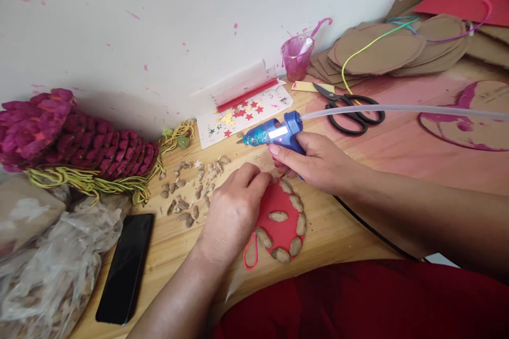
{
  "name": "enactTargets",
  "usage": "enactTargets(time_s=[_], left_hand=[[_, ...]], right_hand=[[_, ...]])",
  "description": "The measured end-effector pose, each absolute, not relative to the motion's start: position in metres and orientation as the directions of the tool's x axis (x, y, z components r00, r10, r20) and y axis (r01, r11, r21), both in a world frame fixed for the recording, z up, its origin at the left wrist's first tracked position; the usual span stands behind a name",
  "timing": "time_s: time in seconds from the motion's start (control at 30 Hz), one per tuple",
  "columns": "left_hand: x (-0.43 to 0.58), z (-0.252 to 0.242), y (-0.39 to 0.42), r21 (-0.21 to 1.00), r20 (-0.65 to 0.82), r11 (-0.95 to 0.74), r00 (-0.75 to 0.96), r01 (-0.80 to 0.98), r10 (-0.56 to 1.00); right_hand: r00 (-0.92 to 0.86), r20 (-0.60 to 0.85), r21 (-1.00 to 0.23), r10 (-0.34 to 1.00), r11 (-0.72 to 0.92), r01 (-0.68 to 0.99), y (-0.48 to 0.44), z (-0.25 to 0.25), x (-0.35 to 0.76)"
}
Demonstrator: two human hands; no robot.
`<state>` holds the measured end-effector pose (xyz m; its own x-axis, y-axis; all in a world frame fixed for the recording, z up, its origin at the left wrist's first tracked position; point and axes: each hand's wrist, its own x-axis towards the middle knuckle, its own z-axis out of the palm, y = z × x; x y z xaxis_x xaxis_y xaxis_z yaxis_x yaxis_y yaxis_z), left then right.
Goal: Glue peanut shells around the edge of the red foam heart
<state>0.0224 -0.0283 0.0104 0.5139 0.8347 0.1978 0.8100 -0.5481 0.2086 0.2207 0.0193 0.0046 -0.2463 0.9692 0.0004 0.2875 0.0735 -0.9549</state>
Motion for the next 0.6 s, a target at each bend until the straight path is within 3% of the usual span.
enactTargets(time_s=[0.6], left_hand=[[0.0246,0.0097,-0.0272,0.224,0.193,-0.549,0.515,0.805,0.835]], right_hand=[[-0.26,0.001,-0.945,0.965,0.087,0.317,0.0192,0.0018,0.2217]])
